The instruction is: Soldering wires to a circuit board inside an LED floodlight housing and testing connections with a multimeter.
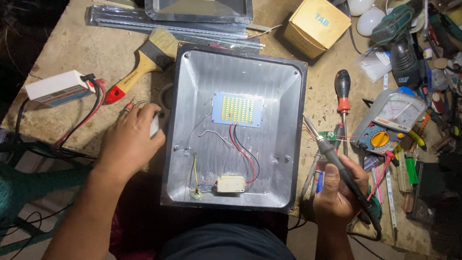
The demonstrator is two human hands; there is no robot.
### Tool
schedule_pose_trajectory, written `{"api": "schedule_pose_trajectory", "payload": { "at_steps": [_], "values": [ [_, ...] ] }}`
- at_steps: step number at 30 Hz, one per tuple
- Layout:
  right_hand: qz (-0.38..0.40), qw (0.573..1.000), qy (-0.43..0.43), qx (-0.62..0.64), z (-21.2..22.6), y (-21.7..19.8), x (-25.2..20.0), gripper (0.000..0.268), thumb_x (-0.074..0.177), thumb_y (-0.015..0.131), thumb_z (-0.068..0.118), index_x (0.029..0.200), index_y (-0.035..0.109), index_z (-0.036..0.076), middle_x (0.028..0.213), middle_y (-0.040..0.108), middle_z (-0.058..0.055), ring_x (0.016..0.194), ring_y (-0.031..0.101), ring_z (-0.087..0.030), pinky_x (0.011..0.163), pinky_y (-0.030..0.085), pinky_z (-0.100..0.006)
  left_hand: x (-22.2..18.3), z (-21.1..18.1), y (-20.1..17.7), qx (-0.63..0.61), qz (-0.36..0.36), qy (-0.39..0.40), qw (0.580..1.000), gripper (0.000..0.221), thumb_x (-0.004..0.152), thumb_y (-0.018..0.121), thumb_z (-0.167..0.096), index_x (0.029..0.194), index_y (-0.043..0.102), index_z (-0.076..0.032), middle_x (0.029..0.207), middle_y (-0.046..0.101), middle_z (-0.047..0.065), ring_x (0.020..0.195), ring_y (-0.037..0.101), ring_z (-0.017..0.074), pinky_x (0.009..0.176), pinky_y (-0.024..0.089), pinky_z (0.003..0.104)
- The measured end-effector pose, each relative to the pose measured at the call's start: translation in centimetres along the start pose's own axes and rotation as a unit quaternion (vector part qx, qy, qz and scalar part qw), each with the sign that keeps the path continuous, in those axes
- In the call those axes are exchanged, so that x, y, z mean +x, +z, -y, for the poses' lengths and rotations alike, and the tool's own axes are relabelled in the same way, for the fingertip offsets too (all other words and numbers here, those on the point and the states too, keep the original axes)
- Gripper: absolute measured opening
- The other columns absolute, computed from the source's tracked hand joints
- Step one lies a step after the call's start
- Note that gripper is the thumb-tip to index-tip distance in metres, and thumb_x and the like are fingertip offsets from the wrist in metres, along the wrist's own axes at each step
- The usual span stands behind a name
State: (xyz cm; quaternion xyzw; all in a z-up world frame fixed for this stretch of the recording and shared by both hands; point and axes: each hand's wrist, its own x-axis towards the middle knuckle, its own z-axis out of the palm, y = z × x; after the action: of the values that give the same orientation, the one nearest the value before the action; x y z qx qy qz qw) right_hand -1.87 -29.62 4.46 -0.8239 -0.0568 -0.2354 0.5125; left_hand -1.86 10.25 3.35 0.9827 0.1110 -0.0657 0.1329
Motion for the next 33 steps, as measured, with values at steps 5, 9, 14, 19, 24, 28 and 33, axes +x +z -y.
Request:
{"api": "schedule_pose_trajectory", "payload": {
  "at_steps": [5, 9, 14, 19, 24, 28, 33],
  "values": [
    [0.002, 1.000, -0.009, 0.005, -1.1, -0.2, -0.7, 0.025, 0.107, 0.056, 0.010, 0.128, 0.047, -0.001, 0.116, 0.061, -0.024, 0.095, 0.071, -0.032, 0.089, 0.065, -0.043, -0.2, 0.5, 2.4, 0.007, -0.081, 0.011, 0.997, 0.052, 0.083, 0.073, -0.021, 0.131, 0.057, -0.012, 0.121, 0.067, 0.018, 0.117, 0.060, 0.0434, 0.090, 0.051, 0.055],
    [0.008, 0.999, 0.000, 0.049, -1.4, 0.3, -1.4, 0.025, 0.106, 0.056, 0.012, 0.127, 0.048, 0.001, 0.109, 0.064, -0.022, 0.089, 0.072, -0.031, 0.081, 0.066, -0.041, -1.4, -0.2, 3.0, 0.030, -0.185, 0.021, 0.982, 0.040, 0.098, 0.067, -0.022, 0.132, 0.059, -0.001, 0.116, 0.050, 0.022, 0.101, 0.057, 0.0451, 0.080, 0.052, 0.055],
    [0.018, 0.998, 0.020, 0.060, -0.9, 0.9, -1.7, 0.027, 0.105, 0.057, 0.013, 0.128, 0.051, 0.001, 0.106, 0.066, -0.020, 0.090, 0.074, -0.029, 0.082, 0.067, -0.038, -3.8, -1.8, 0.5, 0.026, -0.275, 0.008, 0.961, 0.042, 0.102, 0.073, -0.016, 0.136, 0.061, 0.006, 0.115, 0.050, 0.022, 0.102, 0.056, 0.0446, 0.087, 0.049, 0.054],
    [0.007, 0.993, 0.082, 0.083, -0.9, 2.0, -1.9, 0.030, 0.103, 0.058, 0.012, 0.128, 0.052, -0.001, 0.102, 0.069, -0.023, 0.088, 0.075, -0.031, 0.079, 0.066, -0.039, -5.3, -4.0, -1.5, -0.016, -0.333, 0.093, 0.938, 0.037, 0.113, 0.068, -0.014, 0.135, 0.061, 0.016, 0.119, 0.051, 0.029, 0.105, 0.055, 0.0472, 0.089, 0.048, 0.055],
    [-0.007, 0.988, 0.123, 0.089, -0.9, 3.1, -1.8, 0.030, 0.101, 0.059, 0.015, 0.126, 0.054, -0.001, 0.100, 0.068, -0.021, 0.084, 0.074, -0.031, 0.074, 0.065, -0.037, -4.2, -6.4, 2.0, -0.054, -0.226, 0.227, 0.946, 0.048, 0.094, 0.072, -0.018, 0.139, 0.061, -0.004, 0.121, 0.056, 0.015, 0.106, 0.055, 0.0326, 0.090, 0.047, 0.044],
    [-0.025, 0.985, 0.144, 0.091, -1.1, 3.4, -1.9, 0.031, 0.102, 0.060, 0.018, 0.126, 0.054, 0.000, 0.101, 0.068, -0.020, 0.083, 0.075, -0.031, 0.073, 0.065, -0.035, -3.1, -9.0, 3.0, -0.102, -0.190, 0.303, 0.928, 0.046, 0.093, 0.071, -0.013, 0.138, 0.060, -0.011, 0.120, 0.060, 0.008, 0.101, 0.058, 0.0275, 0.081, 0.045, 0.042],
    [-0.006, 0.988, 0.125, 0.086, -1.5, 3.4, -2.1, 0.029, 0.102, 0.060, 0.015, 0.126, 0.054, 0.001, 0.105, 0.069, -0.021, 0.087, 0.076, -0.030, 0.075, 0.064, -0.034, -2.4, -9.5, 3.7, -0.093, -0.196, 0.313, 0.925, 0.049, 0.095, 0.075, -0.016, 0.141, 0.058, -0.010, 0.118, 0.059, 0.009, 0.100, 0.058, 0.0270, 0.077, 0.045, 0.041]
  ]
}}
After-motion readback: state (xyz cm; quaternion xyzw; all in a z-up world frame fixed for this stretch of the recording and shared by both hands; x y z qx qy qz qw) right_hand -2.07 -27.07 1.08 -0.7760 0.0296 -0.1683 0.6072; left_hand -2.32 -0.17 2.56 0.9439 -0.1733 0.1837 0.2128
